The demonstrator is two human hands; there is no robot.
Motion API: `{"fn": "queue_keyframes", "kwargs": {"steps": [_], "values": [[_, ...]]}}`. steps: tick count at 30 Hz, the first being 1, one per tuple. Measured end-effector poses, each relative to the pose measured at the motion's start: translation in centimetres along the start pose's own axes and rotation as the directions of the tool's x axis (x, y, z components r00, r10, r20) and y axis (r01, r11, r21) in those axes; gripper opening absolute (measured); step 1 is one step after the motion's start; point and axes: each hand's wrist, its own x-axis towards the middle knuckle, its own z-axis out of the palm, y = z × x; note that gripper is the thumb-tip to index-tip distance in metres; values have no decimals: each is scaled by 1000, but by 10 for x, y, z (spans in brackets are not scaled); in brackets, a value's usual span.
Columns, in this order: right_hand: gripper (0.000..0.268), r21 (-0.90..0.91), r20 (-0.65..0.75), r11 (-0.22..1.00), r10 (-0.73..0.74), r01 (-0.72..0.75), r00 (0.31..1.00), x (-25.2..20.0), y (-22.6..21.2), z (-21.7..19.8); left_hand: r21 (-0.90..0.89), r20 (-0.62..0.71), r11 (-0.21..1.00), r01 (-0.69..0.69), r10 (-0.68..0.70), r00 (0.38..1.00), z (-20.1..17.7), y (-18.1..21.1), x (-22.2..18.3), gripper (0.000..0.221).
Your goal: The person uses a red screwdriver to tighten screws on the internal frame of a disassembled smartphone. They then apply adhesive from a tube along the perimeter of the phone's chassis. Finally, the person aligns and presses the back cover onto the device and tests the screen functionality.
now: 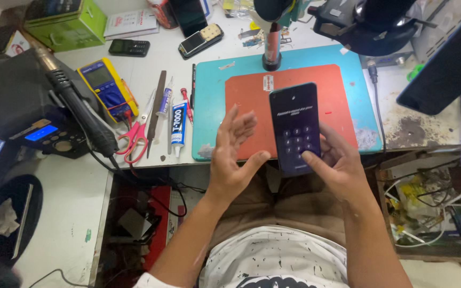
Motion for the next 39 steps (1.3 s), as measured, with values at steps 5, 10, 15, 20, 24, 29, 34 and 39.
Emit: {"fn": "queue_keyframes", "kwargs": {"steps": [5, 10, 15, 20, 24, 29, 34, 39], "values": [[56, -244, -40, 969, -61, 49, 997, -11, -7, 8, -286, 115, 908, 306, -284, 952, -6, -18, 38, 44], [40, -232, -326, 969, -165, 90, 931, 4, -9, -16, -218, 245, 930, 296, -242, 939, -11, -40, 48, 32], [42, -106, -331, 960, -278, 258, 902, 32, -8, -38, -167, 247, 925, 341, -296, 923, 9, -55, 75, 35], [32, 70, -444, 946, -254, 316, 859, 50, 6, -49, -226, 241, 913, 339, -285, 928, 31, -85, 106, 31], [29, 57, -392, 920, -338, 389, 856, 53, 20, -50, -265, 247, 907, 328, -265, 932, 36, -100, 109, 32], [32, -17, -423, 923, -355, 384, 834, 48, 23, -46, -210, 238, 907, 365, -315, 919, 31, -94, 99, 26], [26, -86, -439, 920, -380, 383, 814, 44, 29, -47, -102, 217, 930, 352, -324, 921, 28, -89, 96, 21], [25, -86, -429, 908, -404, 409, 808, 46, 30, -46, -82, 223, 942, 325, -301, 927, 27, -83, 98, 21]]}}
